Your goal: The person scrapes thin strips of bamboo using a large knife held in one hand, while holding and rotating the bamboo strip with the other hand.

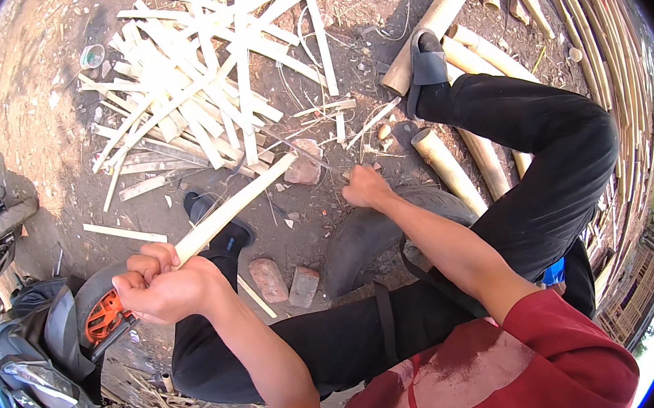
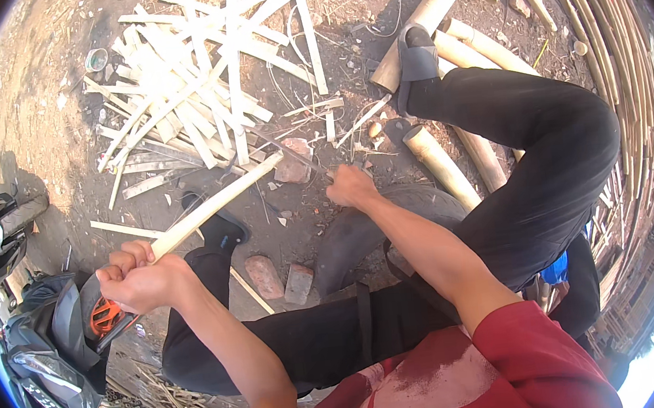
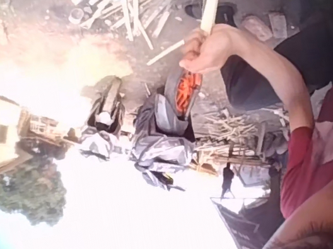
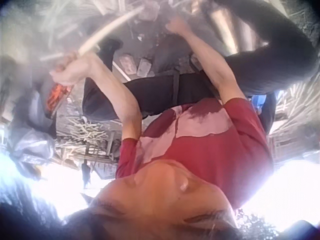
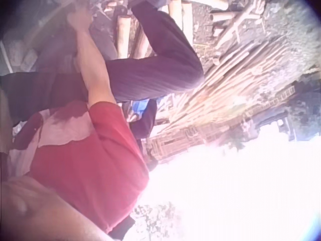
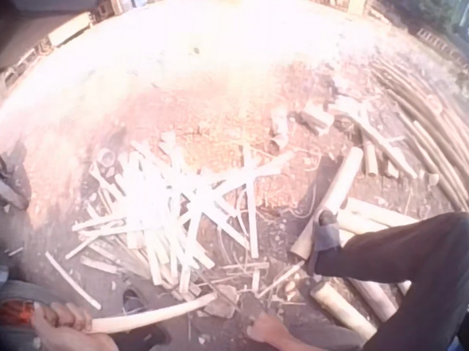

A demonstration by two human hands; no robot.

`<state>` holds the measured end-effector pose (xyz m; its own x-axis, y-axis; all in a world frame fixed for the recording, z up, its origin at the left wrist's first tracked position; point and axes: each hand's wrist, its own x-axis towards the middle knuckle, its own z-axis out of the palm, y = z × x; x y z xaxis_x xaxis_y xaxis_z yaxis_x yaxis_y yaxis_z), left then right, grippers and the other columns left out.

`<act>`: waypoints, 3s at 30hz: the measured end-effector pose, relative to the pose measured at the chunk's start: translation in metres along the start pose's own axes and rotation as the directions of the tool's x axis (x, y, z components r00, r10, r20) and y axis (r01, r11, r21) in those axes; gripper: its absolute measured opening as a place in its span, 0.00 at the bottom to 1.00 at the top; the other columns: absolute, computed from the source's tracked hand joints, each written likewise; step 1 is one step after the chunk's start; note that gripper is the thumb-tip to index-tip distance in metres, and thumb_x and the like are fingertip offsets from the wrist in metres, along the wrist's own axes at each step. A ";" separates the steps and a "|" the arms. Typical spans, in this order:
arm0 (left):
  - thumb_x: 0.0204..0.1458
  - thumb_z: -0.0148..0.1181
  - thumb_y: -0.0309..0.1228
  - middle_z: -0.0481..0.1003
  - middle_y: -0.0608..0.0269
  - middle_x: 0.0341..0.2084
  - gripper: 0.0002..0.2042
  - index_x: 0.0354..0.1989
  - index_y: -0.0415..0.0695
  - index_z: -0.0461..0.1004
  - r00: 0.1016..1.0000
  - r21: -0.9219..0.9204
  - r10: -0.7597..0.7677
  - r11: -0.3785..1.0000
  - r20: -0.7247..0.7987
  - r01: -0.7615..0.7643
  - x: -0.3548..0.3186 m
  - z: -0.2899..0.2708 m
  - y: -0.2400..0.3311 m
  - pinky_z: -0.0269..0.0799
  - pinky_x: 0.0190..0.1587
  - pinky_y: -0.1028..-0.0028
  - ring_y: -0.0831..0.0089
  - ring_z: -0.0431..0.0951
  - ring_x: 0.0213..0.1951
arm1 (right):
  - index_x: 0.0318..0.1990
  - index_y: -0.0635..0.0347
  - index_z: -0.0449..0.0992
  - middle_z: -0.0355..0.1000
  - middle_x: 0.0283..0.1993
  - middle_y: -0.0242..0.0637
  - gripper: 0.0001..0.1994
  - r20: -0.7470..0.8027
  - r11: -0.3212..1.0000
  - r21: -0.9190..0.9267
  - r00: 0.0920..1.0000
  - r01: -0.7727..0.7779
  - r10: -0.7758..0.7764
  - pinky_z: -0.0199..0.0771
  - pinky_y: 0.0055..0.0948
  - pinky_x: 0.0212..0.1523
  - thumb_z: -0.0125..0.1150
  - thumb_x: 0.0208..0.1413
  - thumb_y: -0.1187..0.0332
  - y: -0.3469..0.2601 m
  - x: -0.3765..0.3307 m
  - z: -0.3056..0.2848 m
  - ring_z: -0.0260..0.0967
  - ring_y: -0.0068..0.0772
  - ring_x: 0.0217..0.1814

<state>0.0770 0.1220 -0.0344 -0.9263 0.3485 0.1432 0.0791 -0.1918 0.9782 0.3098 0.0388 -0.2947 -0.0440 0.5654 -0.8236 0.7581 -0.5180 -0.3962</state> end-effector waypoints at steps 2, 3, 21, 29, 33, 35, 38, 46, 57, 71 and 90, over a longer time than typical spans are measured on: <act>0.59 0.44 0.36 0.42 0.72 0.12 0.21 0.18 0.54 0.40 1.000 0.018 0.025 1.000 0.000 -0.025 -0.002 0.005 0.000 0.40 0.19 0.74 0.79 0.42 0.14 | 0.37 0.73 0.79 0.77 0.41 0.64 0.15 0.085 0.993 0.063 0.991 0.099 -0.104 0.76 0.49 0.51 0.57 0.47 0.68 -0.034 -0.016 -0.003 0.75 0.63 0.48; 0.59 0.44 0.36 0.41 0.72 0.12 0.21 0.18 0.54 0.40 0.999 0.031 0.034 0.999 0.009 -0.034 -0.003 0.005 -0.001 0.40 0.19 0.74 0.79 0.42 0.15 | 0.37 0.74 0.79 0.77 0.42 0.64 0.15 0.115 0.983 0.135 0.983 0.128 -0.144 0.76 0.49 0.51 0.57 0.47 0.68 -0.067 -0.034 -0.011 0.75 0.63 0.48; 0.60 0.43 0.37 0.40 0.73 0.15 0.21 0.18 0.54 0.40 1.000 0.005 -0.005 1.000 0.027 0.005 0.006 -0.005 -0.004 0.38 0.20 0.75 0.80 0.40 0.16 | 0.40 0.70 0.80 0.75 0.41 0.66 0.17 0.130 0.971 0.106 0.965 0.216 -0.229 0.75 0.49 0.52 0.56 0.45 0.68 -0.069 -0.023 -0.005 0.75 0.64 0.48; 0.59 0.43 0.36 0.40 0.73 0.15 0.20 0.18 0.54 0.41 0.999 -0.001 -0.003 1.000 0.039 0.003 0.006 0.001 -0.001 0.38 0.20 0.75 0.80 0.40 0.16 | 0.36 0.74 0.79 0.76 0.39 0.66 0.16 0.174 0.979 0.129 0.969 0.156 -0.178 0.76 0.49 0.50 0.58 0.45 0.67 -0.055 -0.001 -0.002 0.76 0.63 0.47; 0.58 0.44 0.36 0.40 0.73 0.15 0.20 0.18 0.54 0.40 0.999 -0.001 -0.037 0.999 0.026 0.037 0.005 0.001 -0.002 0.37 0.20 0.75 0.80 0.40 0.16 | 0.35 0.75 0.78 0.75 0.39 0.68 0.16 0.097 0.992 0.120 0.995 0.028 -0.040 0.76 0.49 0.50 0.57 0.45 0.67 -0.019 0.009 0.021 0.76 0.63 0.47; 0.58 0.44 0.36 0.40 0.73 0.14 0.21 0.18 0.54 0.40 0.999 -0.013 -0.020 1.000 0.026 0.020 0.005 -0.004 -0.002 0.37 0.20 0.75 0.80 0.40 0.16 | 0.34 0.75 0.78 0.75 0.39 0.68 0.15 0.105 0.996 0.080 0.993 0.046 -0.055 0.76 0.49 0.50 0.57 0.45 0.68 -0.015 0.014 0.012 0.75 0.63 0.47; 0.58 0.45 0.36 0.40 0.73 0.14 0.21 0.18 0.54 0.40 1.000 -0.005 0.007 1.000 0.021 -0.007 0.005 -0.006 -0.001 0.38 0.20 0.75 0.80 0.41 0.16 | 0.34 0.77 0.78 0.75 0.39 0.68 0.15 0.111 0.987 0.034 0.981 0.155 -0.158 0.76 0.48 0.51 0.57 0.44 0.68 -0.038 -0.004 0.002 0.75 0.63 0.48; 0.54 0.44 0.33 0.43 0.72 0.13 0.19 0.19 0.54 0.40 0.984 0.022 0.013 1.000 -0.179 -0.010 0.021 -0.007 -0.008 0.40 0.19 0.75 0.79 0.44 0.15 | 0.44 0.70 0.79 0.75 0.47 0.63 0.19 0.120 0.982 -0.177 0.992 0.069 -0.048 0.74 0.50 0.56 0.58 0.46 0.66 -0.003 0.011 -0.013 0.74 0.62 0.52; 0.56 0.40 0.31 0.42 0.74 0.11 0.20 0.14 0.57 0.42 0.972 -0.326 0.223 0.926 0.074 -0.188 0.084 -0.119 0.159 0.44 0.21 0.76 0.78 0.43 0.16 | 0.43 0.71 0.79 0.76 0.51 0.58 0.19 0.048 0.962 -0.269 0.999 0.034 -0.022 0.74 0.47 0.57 0.61 0.48 0.64 0.038 0.002 -0.019 0.74 0.57 0.55; 0.61 0.45 0.33 0.49 0.74 0.10 0.20 0.14 0.55 0.51 0.848 -0.663 0.122 0.684 0.515 0.305 0.074 -0.203 0.149 0.45 0.18 0.76 0.80 0.47 0.14 | 0.33 0.67 0.73 0.66 0.20 0.36 0.10 0.002 0.599 0.789 0.976 0.133 -0.220 0.67 0.36 0.19 0.61 0.53 0.67 -0.056 -0.078 -0.125 0.63 0.29 0.16; 0.60 0.46 0.28 0.47 0.72 0.09 0.20 0.15 0.48 0.50 0.888 -0.230 0.030 0.969 0.459 0.086 -0.009 -0.077 0.025 0.41 0.17 0.75 0.82 0.45 0.12 | 0.34 0.71 0.75 0.75 0.32 0.56 0.18 -0.186 0.907 0.083 0.901 0.413 -0.393 0.72 0.47 0.45 0.58 0.54 0.59 -0.031 -0.129 -0.066 0.75 0.51 0.38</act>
<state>0.0590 0.0439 -0.0229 -0.6507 0.7249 0.2259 -0.0874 -0.3670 0.9261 0.3353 0.0243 -0.1499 -0.2164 0.8321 -0.5106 0.6158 -0.2896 -0.7328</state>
